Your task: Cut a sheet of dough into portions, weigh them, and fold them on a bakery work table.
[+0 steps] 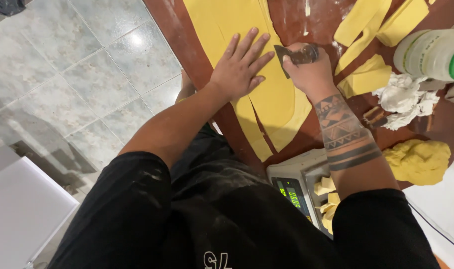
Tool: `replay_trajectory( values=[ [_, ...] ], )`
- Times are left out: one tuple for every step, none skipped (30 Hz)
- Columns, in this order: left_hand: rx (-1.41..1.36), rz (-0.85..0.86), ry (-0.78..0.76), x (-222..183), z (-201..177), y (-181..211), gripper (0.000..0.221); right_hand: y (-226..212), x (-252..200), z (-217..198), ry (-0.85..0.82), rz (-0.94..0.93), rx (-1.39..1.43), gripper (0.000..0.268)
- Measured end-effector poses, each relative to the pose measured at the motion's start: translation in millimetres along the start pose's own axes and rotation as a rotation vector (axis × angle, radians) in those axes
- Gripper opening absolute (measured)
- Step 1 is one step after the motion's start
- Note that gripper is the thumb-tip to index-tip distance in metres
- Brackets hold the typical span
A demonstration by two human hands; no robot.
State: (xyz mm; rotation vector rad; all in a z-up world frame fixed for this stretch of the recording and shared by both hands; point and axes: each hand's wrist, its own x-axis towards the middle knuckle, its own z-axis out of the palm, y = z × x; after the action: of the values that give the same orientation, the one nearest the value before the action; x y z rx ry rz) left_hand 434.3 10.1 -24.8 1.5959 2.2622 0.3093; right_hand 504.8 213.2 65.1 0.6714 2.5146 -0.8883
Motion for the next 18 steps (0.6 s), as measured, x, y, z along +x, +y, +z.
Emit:
replay_trajectory(
  values=[
    [-0.004,-0.014,0.002,-1,-2,2,0.068,1,-3,0,0.012,-0.009,0.013,0.017],
    [-0.008,-0.028,0.004,-1,-3,4,0.067,3,-6,1,0.024,-0.019,0.026,0.017],
    [-0.007,-0.023,0.003,-2,-5,10,0.067,4,-8,1,0.027,-0.014,0.028,0.017],
    [0.023,-0.003,-0.013,-4,-7,16,0.067,5,-9,2,0.01,0.014,0.011,0.016],
    [0.054,0.012,-0.025,-4,-9,21,0.067,6,-9,2,-0.007,0.038,-0.008,0.017],
    [0.056,0.013,-0.024,-6,-4,25,0.067,10,-9,4,-0.005,0.038,-0.008,0.017],
    [0.039,0.038,-0.047,-9,1,28,0.066,15,-8,6,0.003,-0.02,-0.082,0.019],
    [0.023,0.062,-0.069,-12,6,31,0.066,19,-8,8,0.01,-0.078,-0.156,0.022],
    [0.021,0.064,-0.069,-12,10,31,0.066,19,-14,6,0.009,-0.076,-0.157,0.022],
    [0.009,0.056,-0.039,-12,14,31,0.065,19,-20,5,-0.002,-0.025,-0.096,0.021],
    [-0.002,0.043,-0.009,-13,18,30,0.064,17,-26,4,-0.016,0.022,-0.037,0.021],
    [-0.005,0.04,-0.008,-13,19,33,0.064,14,-33,2,-0.019,0.021,-0.039,0.021],
    [0.001,0.03,-0.006,-13,19,33,0.064,10,-38,0,-0.04,0.069,-0.022,0.018],
    [0.008,0.02,-0.003,-12,18,33,0.063,6,-43,-2,-0.061,0.117,-0.005,0.016],
    [0.01,0.02,-0.003,-13,20,34,0.063,17,-42,3,-0.061,0.115,-0.003,0.016],
    [0.007,0.013,0.026,-13,22,34,0.063,29,-41,7,-0.043,0.024,-0.074,0.019],
    [0.002,0.009,0.056,-13,24,36,0.063,41,-41,12,-0.024,-0.064,-0.146,0.022],
    [0.003,0.009,0.056,-14,23,36,0.063,39,-47,10,-0.023,-0.064,-0.146,0.022]
  ],
)
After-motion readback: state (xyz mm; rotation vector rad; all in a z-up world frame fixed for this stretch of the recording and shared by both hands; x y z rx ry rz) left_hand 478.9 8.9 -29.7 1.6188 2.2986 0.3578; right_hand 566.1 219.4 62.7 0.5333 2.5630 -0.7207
